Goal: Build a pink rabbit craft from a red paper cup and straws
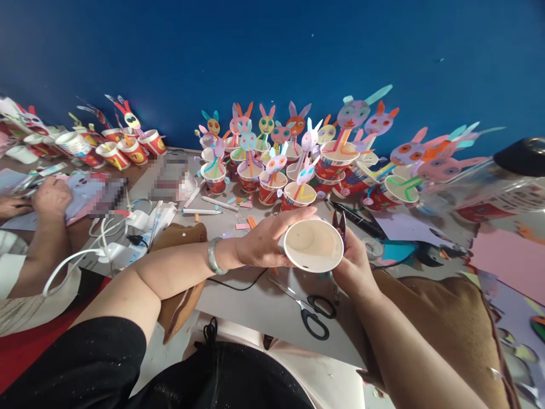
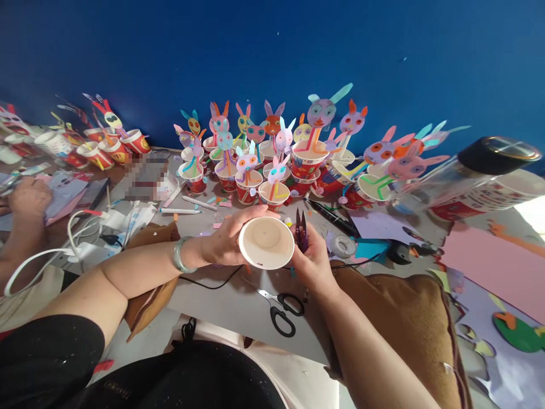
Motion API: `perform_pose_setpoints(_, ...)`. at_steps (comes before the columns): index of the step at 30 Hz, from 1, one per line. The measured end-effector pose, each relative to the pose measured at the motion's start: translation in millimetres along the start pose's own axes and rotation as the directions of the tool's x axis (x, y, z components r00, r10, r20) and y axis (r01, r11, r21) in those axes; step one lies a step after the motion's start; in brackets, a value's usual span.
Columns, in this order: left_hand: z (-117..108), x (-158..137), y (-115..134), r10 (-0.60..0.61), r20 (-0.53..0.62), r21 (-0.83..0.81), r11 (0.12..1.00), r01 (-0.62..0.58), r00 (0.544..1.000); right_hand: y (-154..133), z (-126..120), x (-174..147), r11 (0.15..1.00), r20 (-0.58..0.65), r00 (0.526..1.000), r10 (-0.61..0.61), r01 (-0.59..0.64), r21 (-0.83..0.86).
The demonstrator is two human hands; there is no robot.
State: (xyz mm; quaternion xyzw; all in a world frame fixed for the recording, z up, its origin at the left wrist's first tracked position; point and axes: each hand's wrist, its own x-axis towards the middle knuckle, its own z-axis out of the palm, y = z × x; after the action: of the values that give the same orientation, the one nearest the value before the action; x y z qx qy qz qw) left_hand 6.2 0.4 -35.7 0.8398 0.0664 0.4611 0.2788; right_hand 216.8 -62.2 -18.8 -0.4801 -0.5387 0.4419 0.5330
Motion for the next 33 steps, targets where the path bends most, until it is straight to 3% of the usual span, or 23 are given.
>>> perform_pose_setpoints(5, -1.8, 3.6, 6.0, -0.007, 0.005, 0.057, 0.998, 0.007, 1.000, 0.0, -0.3, -1.0, 0.987, 0.049, 0.994, 0.102, -0.107, 0.120)
perform_pose_setpoints(13, -7.6, 6.8, 10.8, 0.008, 0.057, 0.063, 0.998, -0.011, 0.998, -10.5, 5.0, 0.2, 0.893, 0.098, 0.944, 0.314, -0.329, 0.306)
perform_pose_setpoints(27, -10.1, 11.1, 16.3, -0.044, 0.053, 0.109, 0.993, 0.038, 0.998, -11.8, 9.3, 1.6, 0.892, 0.105, 0.947, 0.304, -0.322, 0.317)
perform_pose_setpoints(33, -12.6, 10.1, 20.5, -0.112, 0.108, 0.126, 0.987, 0.099, 0.988, -16.2, 8.8, 1.8, 0.853, 0.103, 0.917, 0.385, -0.397, 0.338)
